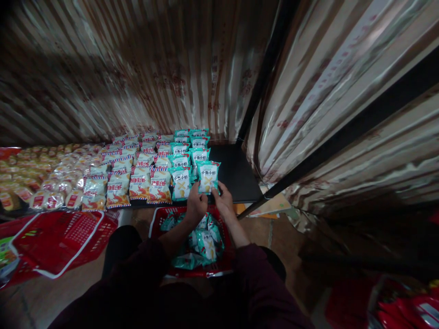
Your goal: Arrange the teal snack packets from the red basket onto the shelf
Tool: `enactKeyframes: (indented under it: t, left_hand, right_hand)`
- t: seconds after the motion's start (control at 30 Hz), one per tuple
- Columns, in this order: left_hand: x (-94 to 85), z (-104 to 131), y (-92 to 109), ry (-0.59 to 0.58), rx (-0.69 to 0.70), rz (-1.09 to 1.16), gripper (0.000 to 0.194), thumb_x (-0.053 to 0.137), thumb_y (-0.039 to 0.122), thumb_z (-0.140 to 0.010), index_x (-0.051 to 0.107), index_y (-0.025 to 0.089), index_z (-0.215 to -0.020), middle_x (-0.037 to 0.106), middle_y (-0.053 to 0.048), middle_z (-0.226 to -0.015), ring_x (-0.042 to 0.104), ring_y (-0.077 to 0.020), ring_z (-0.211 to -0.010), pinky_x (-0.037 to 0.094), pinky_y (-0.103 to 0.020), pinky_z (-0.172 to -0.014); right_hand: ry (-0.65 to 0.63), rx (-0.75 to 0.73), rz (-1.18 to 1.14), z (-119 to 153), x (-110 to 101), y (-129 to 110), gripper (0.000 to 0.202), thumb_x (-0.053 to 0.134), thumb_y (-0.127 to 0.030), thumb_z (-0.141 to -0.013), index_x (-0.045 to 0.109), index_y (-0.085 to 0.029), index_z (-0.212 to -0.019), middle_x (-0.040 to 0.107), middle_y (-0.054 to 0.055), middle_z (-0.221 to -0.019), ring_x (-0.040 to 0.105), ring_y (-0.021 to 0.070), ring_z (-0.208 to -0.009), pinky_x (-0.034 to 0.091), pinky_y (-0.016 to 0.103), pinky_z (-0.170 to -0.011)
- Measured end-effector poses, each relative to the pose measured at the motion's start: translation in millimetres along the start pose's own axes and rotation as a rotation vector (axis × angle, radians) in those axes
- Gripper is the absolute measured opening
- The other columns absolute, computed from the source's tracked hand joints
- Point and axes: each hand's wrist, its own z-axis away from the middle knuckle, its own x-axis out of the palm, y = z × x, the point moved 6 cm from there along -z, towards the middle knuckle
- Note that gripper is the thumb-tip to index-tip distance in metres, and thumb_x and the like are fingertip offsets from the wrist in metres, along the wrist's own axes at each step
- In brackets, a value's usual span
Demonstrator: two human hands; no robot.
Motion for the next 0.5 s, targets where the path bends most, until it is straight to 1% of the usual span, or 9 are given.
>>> enactKeyframes:
  t: [0.1, 0.27, 0.4, 0.5]
  left_hand:
    - [5.2, -0.6, -0.2, -0.024, -0.028, 0.032, 0.061, 0.044, 0.012, -0.075, 0.040, 0.001, -0.135, 0.040, -0.024, -0.142, 0.039, -0.0303, -0.133, 0.035, -0.044, -0.110]
    - [14.2, 0.1, -2.5, -0.036, -0.022, 0.082, 0.068, 0.046, 0.012, -0.073, 0.034, 0.005, -0.139, 0.036, -0.021, -0.146, 0.030, -0.0302, -0.138, 0.034, -0.045, -0.112]
    - [19.3, 2.1, -3.4, -0.041, -0.014, 0.061, 0.072, 0.046, 0.012, -0.072, 0.030, 0.002, -0.141, 0.029, -0.023, -0.149, 0.024, -0.0321, -0.141, 0.026, -0.049, -0.115]
    - [20.0, 3.2, -0.7, -0.041, -0.006, 0.022, 0.074, 0.045, 0.011, -0.071, 0.027, -0.001, -0.141, 0.024, -0.025, -0.151, 0.020, -0.0323, -0.142, 0.020, -0.049, -0.117]
  right_hand:
    - [-0.029, 0.001, -0.023, -6.8, 2.5, -0.7, 0.050, 0.069, -0.047, -0.066, 0.066, -0.022, -0.109, 0.070, 0.005, -0.108, 0.063, 0.0230, -0.098, 0.047, 0.040, -0.094]
    - [-0.036, 0.022, -0.028, -15.9, -0.5, 3.6, 0.051, 0.070, -0.046, -0.065, 0.066, -0.021, -0.109, 0.071, 0.004, -0.105, 0.064, 0.0234, -0.096, 0.047, 0.043, -0.093]
    - [-0.041, 0.012, 0.000, -17.9, -0.5, 3.5, 0.050, 0.069, -0.046, -0.065, 0.066, -0.021, -0.109, 0.071, 0.004, -0.106, 0.064, 0.0229, -0.096, 0.047, 0.042, -0.094]
    - [-0.033, 0.007, 0.026, -19.1, 1.6, 2.6, 0.049, 0.068, -0.045, -0.066, 0.066, -0.020, -0.108, 0.071, 0.005, -0.106, 0.064, 0.0236, -0.096, 0.047, 0.042, -0.093]
